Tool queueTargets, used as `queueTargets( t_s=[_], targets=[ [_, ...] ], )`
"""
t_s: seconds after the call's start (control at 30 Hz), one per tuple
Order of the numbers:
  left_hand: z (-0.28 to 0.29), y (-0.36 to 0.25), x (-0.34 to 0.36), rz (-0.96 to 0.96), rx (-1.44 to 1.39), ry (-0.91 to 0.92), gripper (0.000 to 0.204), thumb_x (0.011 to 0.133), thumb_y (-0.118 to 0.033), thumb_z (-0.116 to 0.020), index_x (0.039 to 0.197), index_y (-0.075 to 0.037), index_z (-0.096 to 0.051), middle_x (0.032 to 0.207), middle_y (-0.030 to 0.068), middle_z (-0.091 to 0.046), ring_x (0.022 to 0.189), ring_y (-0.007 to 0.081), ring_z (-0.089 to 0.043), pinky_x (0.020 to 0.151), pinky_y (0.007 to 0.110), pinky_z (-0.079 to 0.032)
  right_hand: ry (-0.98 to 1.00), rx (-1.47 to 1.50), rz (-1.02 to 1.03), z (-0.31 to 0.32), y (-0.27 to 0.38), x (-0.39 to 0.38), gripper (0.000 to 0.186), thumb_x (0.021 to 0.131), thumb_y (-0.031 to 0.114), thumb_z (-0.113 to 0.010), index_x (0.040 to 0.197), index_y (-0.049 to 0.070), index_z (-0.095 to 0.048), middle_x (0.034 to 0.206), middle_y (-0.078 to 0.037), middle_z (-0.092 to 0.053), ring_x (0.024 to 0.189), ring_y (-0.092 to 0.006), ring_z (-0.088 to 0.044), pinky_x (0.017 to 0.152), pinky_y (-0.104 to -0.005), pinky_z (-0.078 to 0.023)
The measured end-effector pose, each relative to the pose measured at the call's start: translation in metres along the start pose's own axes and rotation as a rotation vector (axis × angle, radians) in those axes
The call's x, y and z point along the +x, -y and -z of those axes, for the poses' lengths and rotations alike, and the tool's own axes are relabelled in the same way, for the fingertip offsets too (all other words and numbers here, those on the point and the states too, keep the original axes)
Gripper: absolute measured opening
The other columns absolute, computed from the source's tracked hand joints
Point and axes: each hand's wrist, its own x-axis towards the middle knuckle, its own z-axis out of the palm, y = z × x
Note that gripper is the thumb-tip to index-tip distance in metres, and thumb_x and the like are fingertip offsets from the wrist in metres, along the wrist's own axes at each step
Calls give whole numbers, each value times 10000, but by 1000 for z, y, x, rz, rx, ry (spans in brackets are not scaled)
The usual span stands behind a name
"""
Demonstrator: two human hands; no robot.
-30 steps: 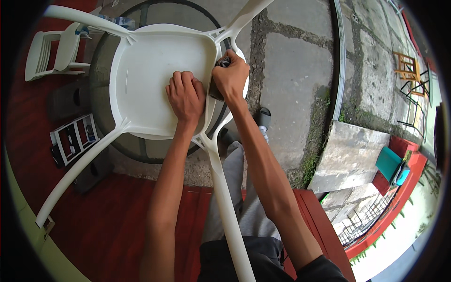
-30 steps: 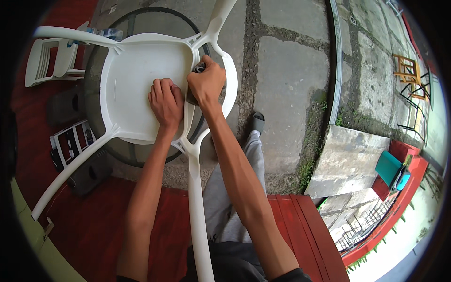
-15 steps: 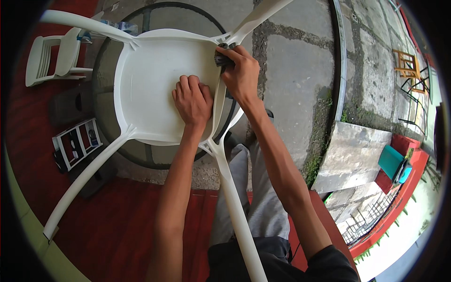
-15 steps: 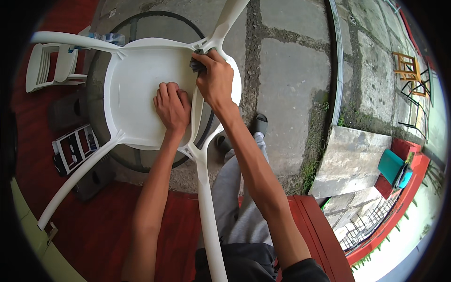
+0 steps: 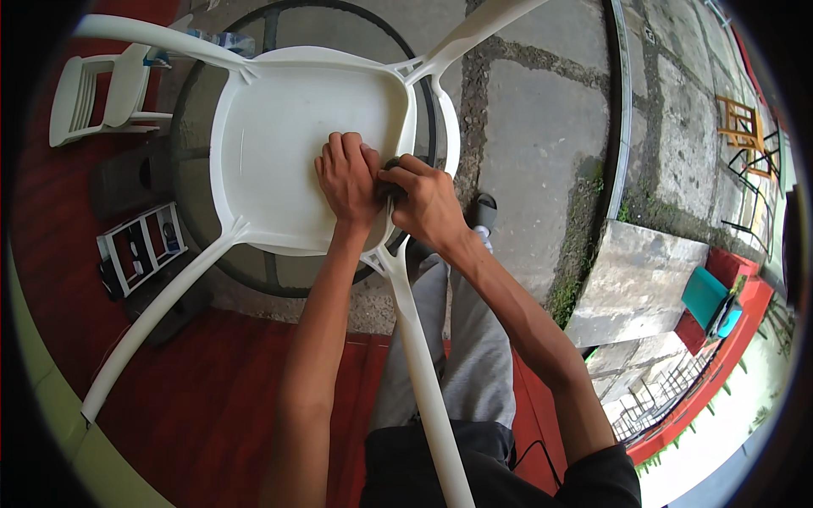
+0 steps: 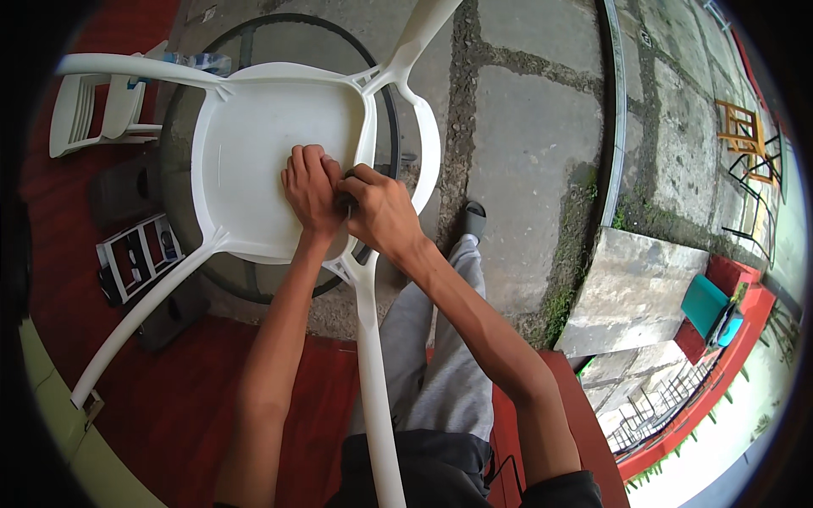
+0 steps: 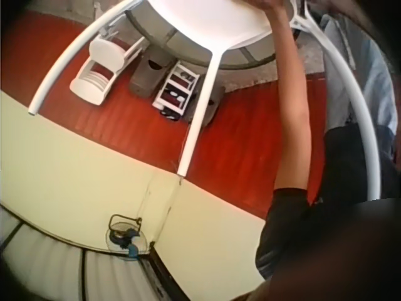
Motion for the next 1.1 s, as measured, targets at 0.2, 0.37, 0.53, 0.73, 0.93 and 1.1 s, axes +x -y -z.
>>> queueTargets(
  t_s=[0.2,0.37,0.53,0.73,0.93,1.1],
  targets=[
    [-3,-2,0,42,-108,-89,22,952,-98,-513,951,-76,-510,855,98,-540,796,307,-567,711,429,-399,147,108,-85,-13,12,-54,350,598,-80,-596,903,24,-731,861,-112,-646,741,-348,-657,688,-403,-558],
    [-5,-2,-3,43,-83,-56,29,942,-82,-527,958,-60,-517,876,109,-562,823,334,-574,746,445,-413,155,336,-177,-27,4,-73,317,625,-71,-592,898,10,-732,804,-135,-665,753,-343,-665,693,-386,-544],
    [-3,-5,-2,37,-79,-60,47,937,-83,-536,967,-48,-528,899,123,-580,849,354,-579,775,461,-424,297,613,-258,0,-14,-66,393,669,-46,-553,1016,26,-725,899,-168,-716,841,-339,-703,770,-379,-540],
    [-3,-7,1,36,-61,-51,51,923,-105,-534,946,-63,-516,876,116,-554,833,344,-571,745,460,-410,-84,585,-461,7,-11,-44,300,724,-47,-641,1021,-9,-660,918,-206,-690,874,-377,-684,746,-379,-528],
    [-4,-6,-2,24,-23,-38,62,902,-87,-543,949,-50,-525,878,119,-555,845,350,-573,764,458,-423,-407,277,-447,-26,0,-36,254,681,-59,-631,927,5,-638,879,-158,-589,798,-417,-611,685,-463,-501],
    [-4,-5,0,-23,16,-21,53,919,-110,-522,948,-66,-523,875,111,-541,826,331,-564,732,452,-404,-523,170,-473,-32,0,0,165,626,-56,-604,762,8,-538,777,-164,-543,711,-423,-554,613,-450,-448]
  ],
)
